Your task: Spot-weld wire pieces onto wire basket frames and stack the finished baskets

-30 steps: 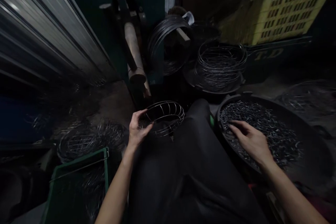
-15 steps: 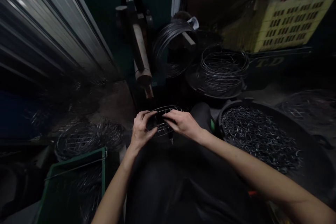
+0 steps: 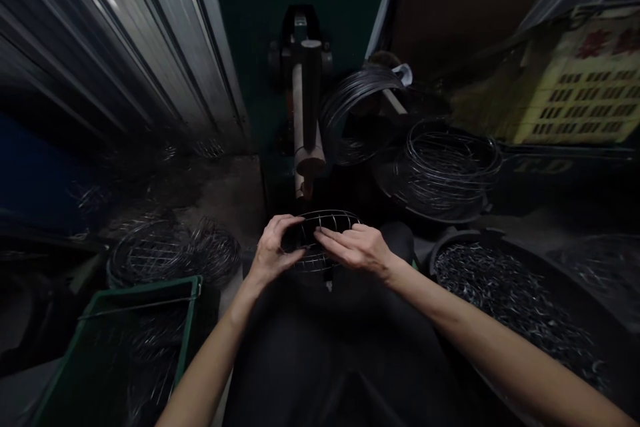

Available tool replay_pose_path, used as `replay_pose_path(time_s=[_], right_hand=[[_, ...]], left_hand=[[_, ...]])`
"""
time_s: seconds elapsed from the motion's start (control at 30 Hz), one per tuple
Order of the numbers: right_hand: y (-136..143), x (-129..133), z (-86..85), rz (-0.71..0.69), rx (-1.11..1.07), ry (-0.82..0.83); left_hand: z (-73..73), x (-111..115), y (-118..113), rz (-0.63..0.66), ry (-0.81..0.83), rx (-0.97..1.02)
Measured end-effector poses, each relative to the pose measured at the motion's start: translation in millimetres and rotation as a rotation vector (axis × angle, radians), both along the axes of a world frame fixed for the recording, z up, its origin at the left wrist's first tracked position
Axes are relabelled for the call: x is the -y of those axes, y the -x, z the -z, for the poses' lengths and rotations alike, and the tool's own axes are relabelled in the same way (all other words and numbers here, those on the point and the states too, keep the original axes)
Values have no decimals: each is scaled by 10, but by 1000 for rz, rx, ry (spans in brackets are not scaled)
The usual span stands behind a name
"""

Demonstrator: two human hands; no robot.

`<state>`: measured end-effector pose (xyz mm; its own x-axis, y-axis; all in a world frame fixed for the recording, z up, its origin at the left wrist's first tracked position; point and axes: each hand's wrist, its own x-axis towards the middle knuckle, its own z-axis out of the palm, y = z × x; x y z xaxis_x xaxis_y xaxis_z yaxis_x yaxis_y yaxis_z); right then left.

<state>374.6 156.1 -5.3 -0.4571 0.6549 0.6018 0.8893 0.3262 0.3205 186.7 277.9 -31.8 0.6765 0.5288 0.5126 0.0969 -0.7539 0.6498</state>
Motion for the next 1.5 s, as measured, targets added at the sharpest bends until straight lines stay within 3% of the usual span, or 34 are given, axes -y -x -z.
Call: replay_pose_path(time_s=[0.37,0.9,1.1,1.27,1.4,1.5], right_hand=[[-68,-195,-22,-80,78,-7],[-68,-353,70,-4,112,-67],[-107,-387,134,5,84,-1],[-8,-409,116,59,38,41],[-44,-91,20,152,-113,54],[-286,542,136,425,-436,99]], left_hand=[[101,-145,-6,-67,-45,23],[167,-402,-133,-99,-166,76],[179,-452,-149,-106,-148,71],[127,-473,-63,-34,-121,35],[283,-532,58,-49,-36,21],[462,-547,83,-99,59,35]])
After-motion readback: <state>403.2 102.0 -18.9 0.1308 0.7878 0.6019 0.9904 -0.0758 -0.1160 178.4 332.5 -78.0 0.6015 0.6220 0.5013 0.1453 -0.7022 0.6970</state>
